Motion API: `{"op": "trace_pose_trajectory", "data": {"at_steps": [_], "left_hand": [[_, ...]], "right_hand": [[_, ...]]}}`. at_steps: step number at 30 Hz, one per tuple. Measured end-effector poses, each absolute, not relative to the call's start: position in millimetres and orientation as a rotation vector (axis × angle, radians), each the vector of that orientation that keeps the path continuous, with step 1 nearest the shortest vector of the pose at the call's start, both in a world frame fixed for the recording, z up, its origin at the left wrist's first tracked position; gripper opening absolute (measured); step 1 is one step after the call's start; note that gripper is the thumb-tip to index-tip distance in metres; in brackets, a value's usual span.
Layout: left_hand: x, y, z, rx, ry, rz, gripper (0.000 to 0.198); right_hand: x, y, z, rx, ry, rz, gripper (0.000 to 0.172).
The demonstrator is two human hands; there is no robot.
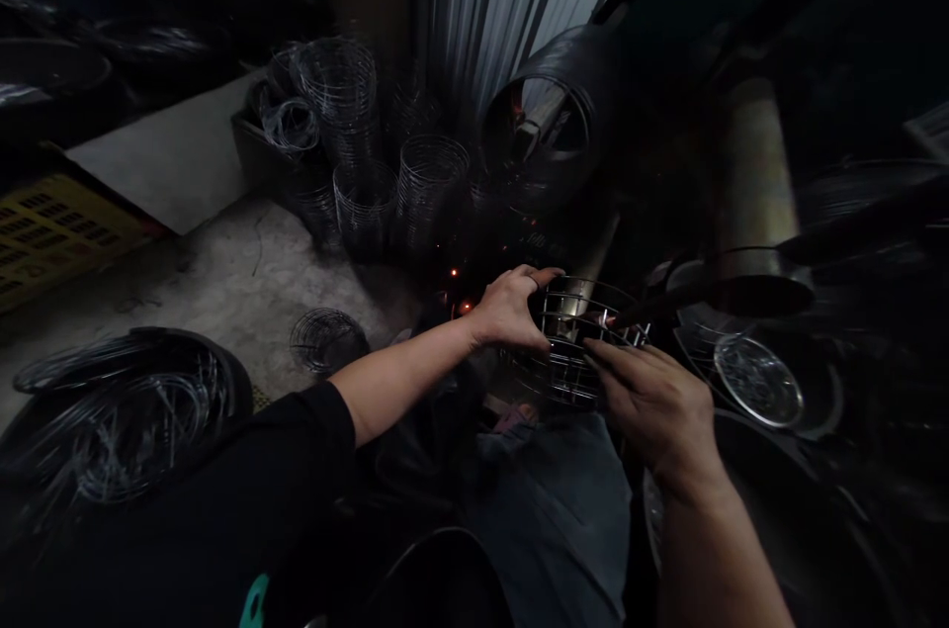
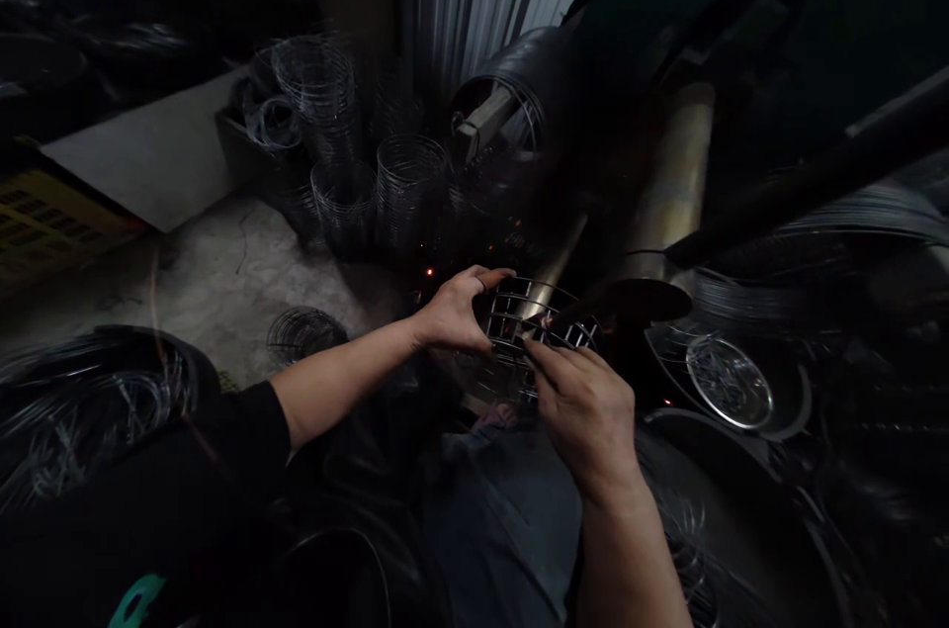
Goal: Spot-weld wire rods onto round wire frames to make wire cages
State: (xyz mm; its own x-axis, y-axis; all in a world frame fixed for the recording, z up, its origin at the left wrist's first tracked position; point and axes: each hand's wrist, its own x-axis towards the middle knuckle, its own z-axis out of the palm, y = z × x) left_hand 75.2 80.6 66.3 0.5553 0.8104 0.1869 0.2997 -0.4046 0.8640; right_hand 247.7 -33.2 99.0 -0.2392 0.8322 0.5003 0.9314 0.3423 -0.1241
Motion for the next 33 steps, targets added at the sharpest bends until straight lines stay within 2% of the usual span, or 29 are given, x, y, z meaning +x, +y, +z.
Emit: {"op": "trace_pose_trajectory", "data": {"at_steps": [7, 12, 15, 17, 21, 23, 26, 28, 33], "left_hand": [[77.7, 85.0, 67.1, 1.961, 0.938, 0.733, 0.097], [85.9, 96.4, 65.3, 1.927, 0.993, 0.738, 0.1], [89.6, 105.3, 63.5, 1.897, 0.996, 0.745, 0.103], [87.7, 107.9, 58.6, 1.871, 0.955, 0.755, 0.109], [77.8, 101.4, 28.5, 1.719, 0.836, 0.853, 0.137], [74.4, 94.7, 6.7, 1.499, 0.79, 0.848, 0.144], [69.4, 85.7, -13.6, 1.208, 0.768, 0.832, 0.131], [61.2, 80.6, -10.1, 1.212, 0.786, 0.885, 0.119], [24.2, 57.8, 37.0, 1.735, 0.787, 0.957, 0.112]], "right_hand": [[246.0, -40.0, 102.6, -1.565, -1.901, -0.144, 0.024], [237.6, -71.3, 98.5, -1.594, -1.51, 0.212, 0.031], [233.6, -82.7, 90.0, -1.57, -1.521, 0.339, 0.026], [232.7, -88.2, 82.6, -1.614, -1.612, 0.332, 0.024], [233.3, -100.3, 67.6, -1.682, -1.893, 0.249, 0.044], [230.4, -105.9, 65.3, -1.679, -2.019, 0.137, 0.046], [218.2, -109.7, 76.7, -1.607, -2.115, 0.009, 0.039], [206.8, -109.0, 92.8, -1.529, -2.138, 0.049, 0.037], [183.1, -104.5, 125.2, -1.417, -2.003, 0.606, 0.031]]}}
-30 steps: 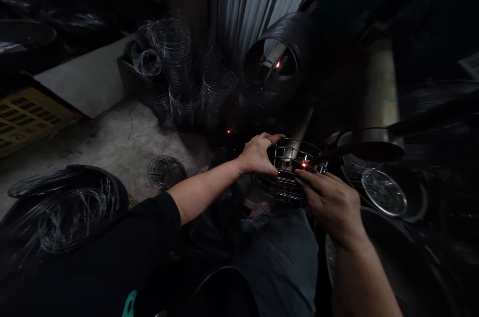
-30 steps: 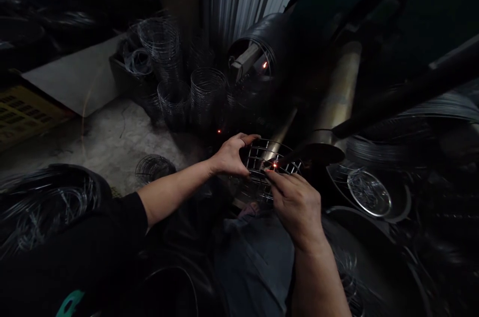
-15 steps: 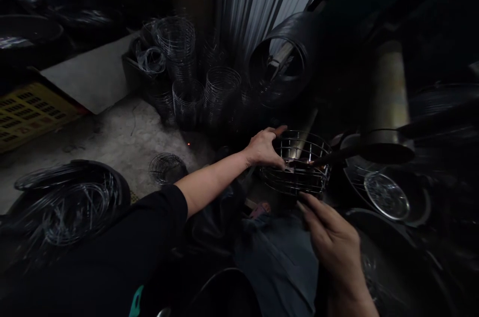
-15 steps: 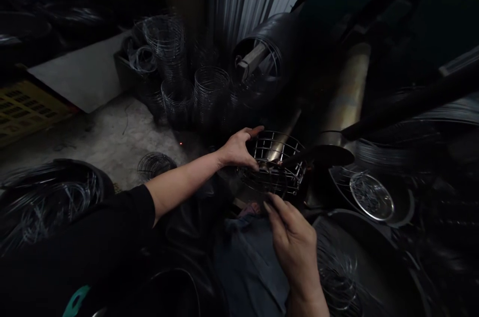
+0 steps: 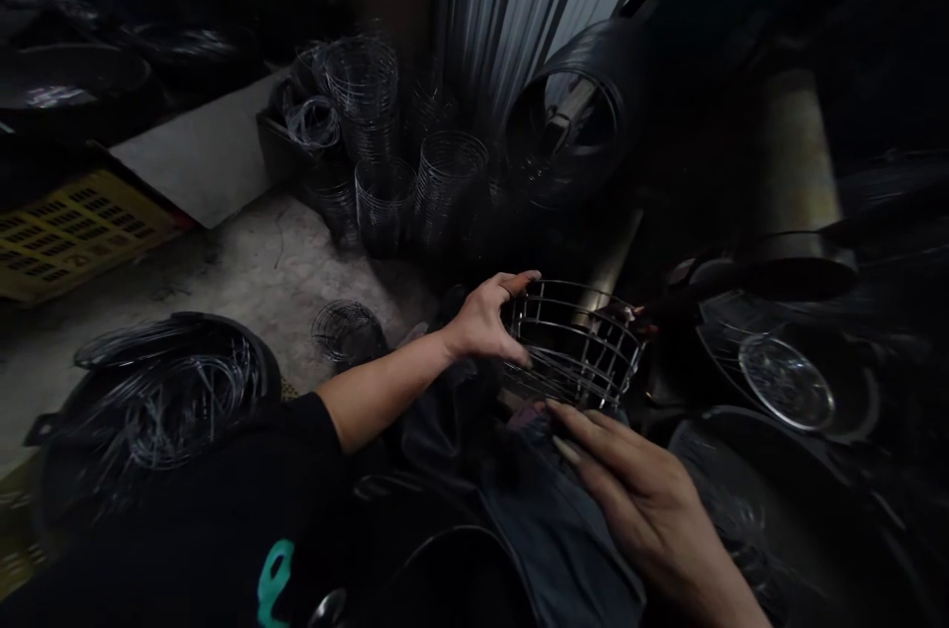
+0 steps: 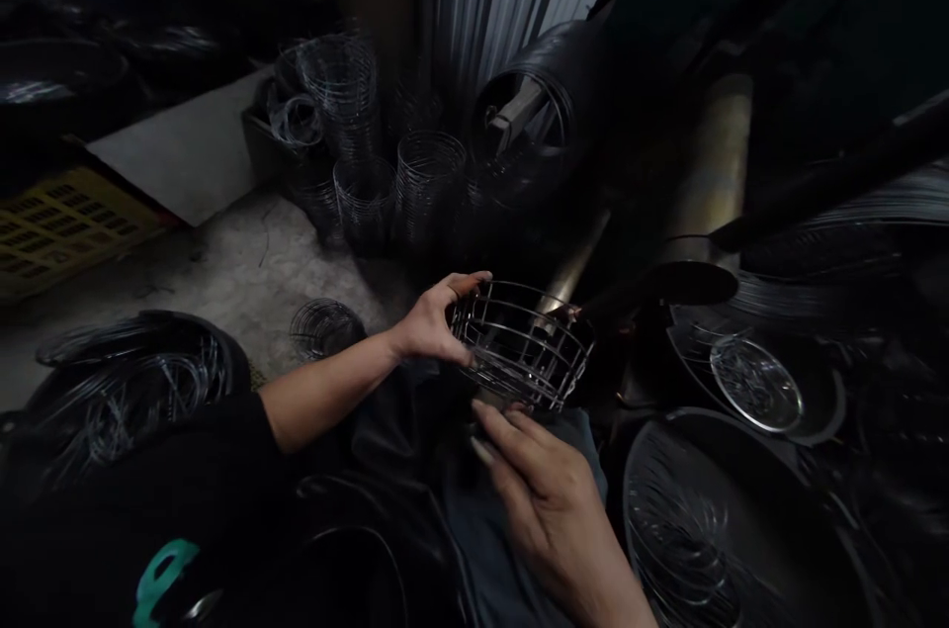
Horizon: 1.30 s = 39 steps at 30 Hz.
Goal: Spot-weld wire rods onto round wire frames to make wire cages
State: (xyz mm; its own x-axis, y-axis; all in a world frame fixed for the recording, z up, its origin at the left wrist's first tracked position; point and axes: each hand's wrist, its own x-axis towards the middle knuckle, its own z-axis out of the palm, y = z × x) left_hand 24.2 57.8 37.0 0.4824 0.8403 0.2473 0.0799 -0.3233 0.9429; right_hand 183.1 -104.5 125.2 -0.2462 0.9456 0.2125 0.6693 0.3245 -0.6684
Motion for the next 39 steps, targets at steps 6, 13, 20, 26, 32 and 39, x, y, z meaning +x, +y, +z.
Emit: {"op": "trace_pose_trajectory", "data": {"at_steps": [6, 13, 20, 26, 32, 39], "left_hand": [[3.5, 25.7, 61.3, 2.044, 0.849, 0.902, 0.11], [3.6, 12.9, 57.5, 2.119, 0.826, 0.852, 0.111], [14.1, 1.1, 56.5, 2.212, 0.767, 0.841, 0.109], [22.0, 2.3, 57.1, 2.204, 0.806, 0.84, 0.106], [34.0, 16.5, 61.8, 2.135, 0.808, 0.84, 0.099], [54.8, 38.8, 64.8, 2.065, 0.829, 0.862, 0.098]], "right_hand": [[179.7, -114.4, 117.8, -1.436, -1.535, 1.001, 0.031], [182.6, -131.3, 117.8, -1.614, -1.674, 0.787, 0.034], [185.5, -111.4, 111.0, -1.595, -1.88, 0.858, 0.025], [191.6, -109.5, 93.0, -1.714, -2.227, -0.006, 0.034], [199.9, -101.1, 90.4, -1.563, -2.191, -0.108, 0.026], [224.3, -73.3, 91.4, -1.396, -2.164, -0.239, 0.02]]}}
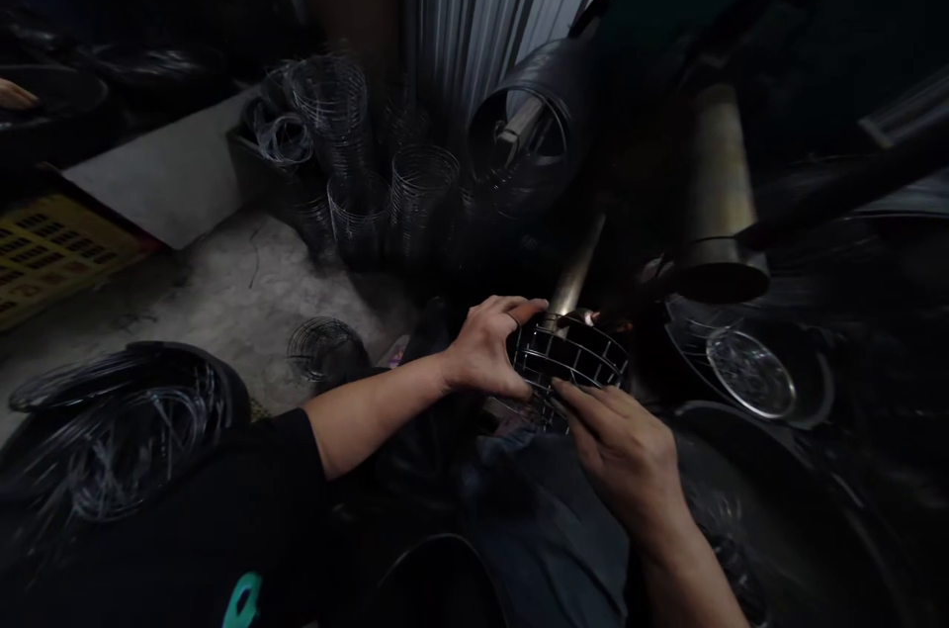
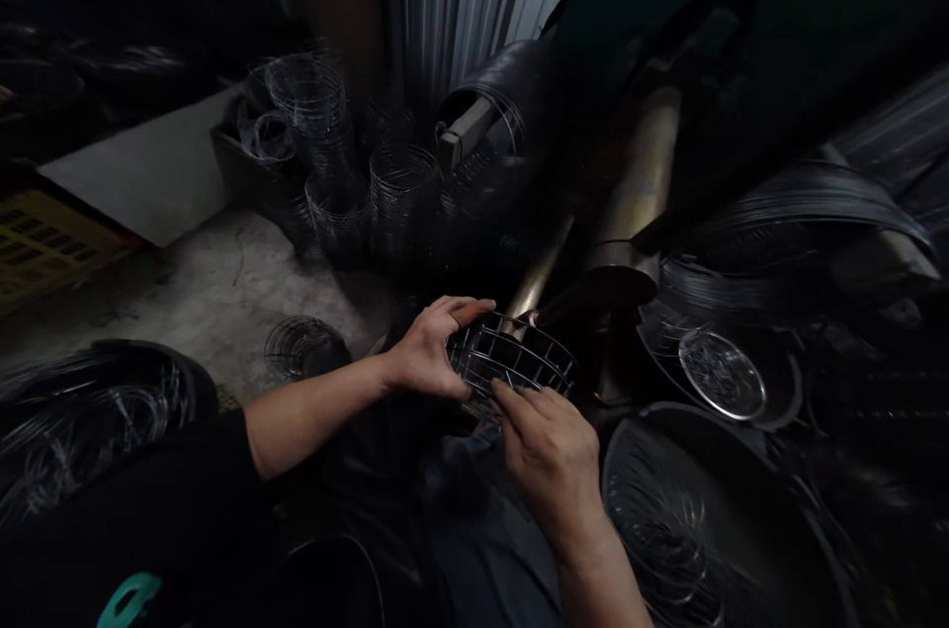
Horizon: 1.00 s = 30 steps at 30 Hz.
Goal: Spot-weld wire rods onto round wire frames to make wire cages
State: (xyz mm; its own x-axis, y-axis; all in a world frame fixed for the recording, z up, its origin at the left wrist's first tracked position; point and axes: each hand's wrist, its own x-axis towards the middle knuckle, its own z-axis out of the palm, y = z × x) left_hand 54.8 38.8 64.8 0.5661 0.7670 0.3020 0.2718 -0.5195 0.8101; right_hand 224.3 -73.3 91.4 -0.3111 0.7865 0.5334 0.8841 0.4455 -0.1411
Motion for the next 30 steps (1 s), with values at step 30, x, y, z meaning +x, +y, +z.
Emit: {"op": "trace_pose_trajectory", "data": {"at_steps": [30], "left_hand": [[91.3, 89.7, 75.4, 1.982, 0.962, 0.755, 0.094]], "right_hand": [[253.0, -46.6, 98.5, -1.658, -1.464, -0.1, 0.024]]}}
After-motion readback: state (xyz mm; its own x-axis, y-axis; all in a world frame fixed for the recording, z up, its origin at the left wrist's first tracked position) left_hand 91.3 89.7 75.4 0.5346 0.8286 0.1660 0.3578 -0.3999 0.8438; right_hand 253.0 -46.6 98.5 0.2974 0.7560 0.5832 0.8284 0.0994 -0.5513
